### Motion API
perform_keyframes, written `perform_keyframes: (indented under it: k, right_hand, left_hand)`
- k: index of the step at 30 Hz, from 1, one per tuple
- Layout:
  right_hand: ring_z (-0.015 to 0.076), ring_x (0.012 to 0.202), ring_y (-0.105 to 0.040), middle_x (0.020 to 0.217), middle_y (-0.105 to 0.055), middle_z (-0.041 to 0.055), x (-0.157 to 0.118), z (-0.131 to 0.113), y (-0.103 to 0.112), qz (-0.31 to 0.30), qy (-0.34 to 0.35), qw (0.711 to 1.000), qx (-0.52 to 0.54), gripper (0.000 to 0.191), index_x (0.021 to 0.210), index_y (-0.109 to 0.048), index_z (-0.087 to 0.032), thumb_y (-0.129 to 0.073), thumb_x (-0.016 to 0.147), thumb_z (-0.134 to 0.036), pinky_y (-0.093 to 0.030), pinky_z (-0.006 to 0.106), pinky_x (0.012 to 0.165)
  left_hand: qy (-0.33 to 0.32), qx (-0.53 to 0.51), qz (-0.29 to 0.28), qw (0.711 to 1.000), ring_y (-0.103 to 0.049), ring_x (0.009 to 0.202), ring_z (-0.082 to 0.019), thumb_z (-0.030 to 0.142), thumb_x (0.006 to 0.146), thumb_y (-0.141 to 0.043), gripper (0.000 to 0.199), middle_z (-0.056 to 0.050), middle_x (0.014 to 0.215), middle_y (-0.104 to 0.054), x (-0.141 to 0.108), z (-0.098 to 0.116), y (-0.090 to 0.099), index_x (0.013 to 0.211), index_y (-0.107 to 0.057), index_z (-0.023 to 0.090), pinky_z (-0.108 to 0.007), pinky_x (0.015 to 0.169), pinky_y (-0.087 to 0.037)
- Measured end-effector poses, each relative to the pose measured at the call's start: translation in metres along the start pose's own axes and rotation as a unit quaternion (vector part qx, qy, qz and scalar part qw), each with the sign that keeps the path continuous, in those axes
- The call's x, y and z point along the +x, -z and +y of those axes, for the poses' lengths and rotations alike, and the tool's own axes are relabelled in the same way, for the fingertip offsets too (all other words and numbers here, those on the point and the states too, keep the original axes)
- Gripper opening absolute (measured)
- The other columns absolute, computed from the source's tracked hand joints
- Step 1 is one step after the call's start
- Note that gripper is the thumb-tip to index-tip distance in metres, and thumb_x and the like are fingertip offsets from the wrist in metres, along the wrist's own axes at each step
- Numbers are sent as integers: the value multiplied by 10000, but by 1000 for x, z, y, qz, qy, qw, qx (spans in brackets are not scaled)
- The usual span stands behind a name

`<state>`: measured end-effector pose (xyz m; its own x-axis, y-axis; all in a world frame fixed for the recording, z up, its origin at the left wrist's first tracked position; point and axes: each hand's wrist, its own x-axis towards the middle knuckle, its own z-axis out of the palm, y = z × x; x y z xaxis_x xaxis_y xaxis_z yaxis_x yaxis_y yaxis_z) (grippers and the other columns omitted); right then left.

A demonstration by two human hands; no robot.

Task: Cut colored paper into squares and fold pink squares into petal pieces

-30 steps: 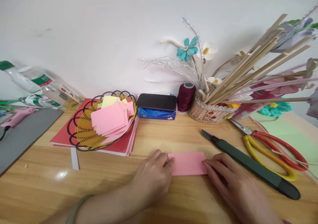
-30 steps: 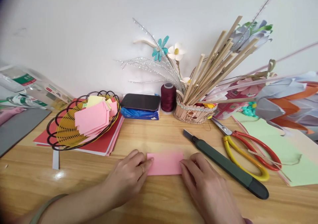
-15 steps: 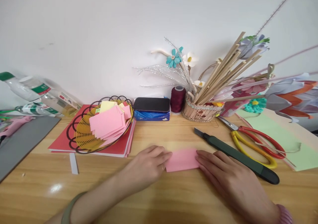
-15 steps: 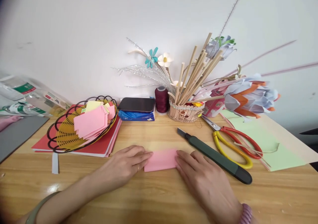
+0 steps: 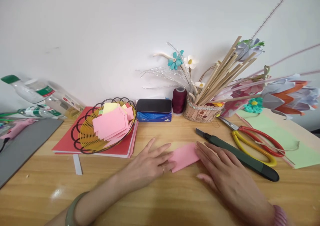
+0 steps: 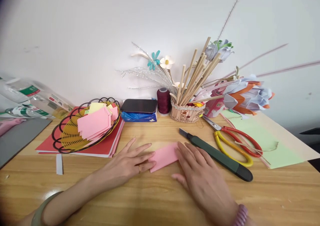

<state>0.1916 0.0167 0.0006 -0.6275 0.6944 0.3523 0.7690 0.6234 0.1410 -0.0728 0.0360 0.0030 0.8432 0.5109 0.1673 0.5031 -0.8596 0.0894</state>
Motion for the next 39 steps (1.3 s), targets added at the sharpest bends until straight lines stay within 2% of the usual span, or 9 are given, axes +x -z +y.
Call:
perform_keyframes:
  k: [3, 5, 8, 13, 18, 24, 27, 30, 39]
  right_hand:
    - [271, 1224, -403, 1308, -487, 139, 2, -22, 1, 19, 67, 997, -16, 651, 1279, -446, -71, -421, 840, -551, -366, 443, 937]
    - [260, 1244, -383, 1332, -462, 123, 2, -35, -2, -3, 111, 994, 12, 739, 1292, -437, -85, -410, 799, -635, -360, 417, 952]
    - [253, 1246, -383, 1346, -439, 139, -1, -43, -8, -22, 108, 993, 43, 811, 1320, -402, -83, -419, 763, -673, -379, 397, 944]
    - [241, 1229, -410, 1337, -443, 154, -14, -21, -5, -21, 91, 995, 32, 785, 1387, -270, -74, -442, 811, -580, -405, 410, 922]
    - [233, 1205, -441, 1333, -457, 126, -28, 2, -1, -34, 31, 999, 16, 755, 1423, -175, -136, -425, 835, -539, -361, 445, 955]
    - [269, 1250, -376, 1344, -441, 144, -29, -2, -5, -18, 37, 999, -6, 817, 1401, -242, -102, -421, 796, -620, -330, 485, 966]
    - [276, 1249, -375, 1335, -452, 145, -28, -2, -6, -11, 39, 999, -15, 809, 1377, -299, -91, -413, 790, -635, -332, 492, 959]
    - [271, 1242, -388, 1335, -454, 137, -28, -2, -6, -9, 36, 999, -19, 761, 1355, -349, -112, -395, 801, -632, -328, 492, 959]
    - [254, 1240, -392, 1355, -431, 108, -29, -3, -4, -6, 20, 999, -24, 729, 1373, -308, -129, -404, 821, -595, -269, 499, 997]
  left_hand:
    - [-8, 9, -3, 1000, -180, 1358, -207, 222, 961, -360, 312, -35, 1316, -495, 0, 1, 0, 1255, -465, 224, -579, 1074, -123]
    - [-13, 15, -8, 1000, -176, 1358, -216, 219, 965, -348, 319, -40, 1331, -477, 0, 1, -1, 1266, -452, 198, -581, 1075, -114]
    - [-15, 15, -7, 1000, -166, 1361, -205, 215, 963, -354, 315, -31, 1341, -467, -1, 1, -4, 1260, -455, 186, -555, 1089, -112]
    - [-11, 1, -6, 1000, -170, 1361, -192, 213, 956, -377, 294, -19, 1326, -485, -1, 0, -5, 1227, -489, 219, -541, 1087, -143]
    - [-9, -16, -7, 1000, -184, 1356, -215, 182, 945, -397, 289, -44, 1304, -507, -2, -3, 0, 1210, -507, 216, -589, 1060, -145]
    - [-22, 2, 74, 997, -221, 1346, -187, 180, 958, -362, 255, -15, 1170, -615, 22, 9, 1, 1057, -597, 183, -571, 1080, -62]
    - [-46, 60, 50, 996, -243, 1338, -193, 194, 964, -334, 307, -61, 1319, -489, 46, 23, -8, 1221, -486, 125, -570, 1076, -119]
    - [-63, 117, 33, 991, -293, 1314, -246, 186, 950, -330, 337, -137, 1322, -470, 59, 34, -18, 1200, -503, 41, -584, 1044, -203]
    - [-52, 154, 2, 987, -320, 1297, -241, 164, 937, -355, 309, -122, 1266, -532, 19, 41, -10, 1152, -555, 67, -553, 1031, -250]
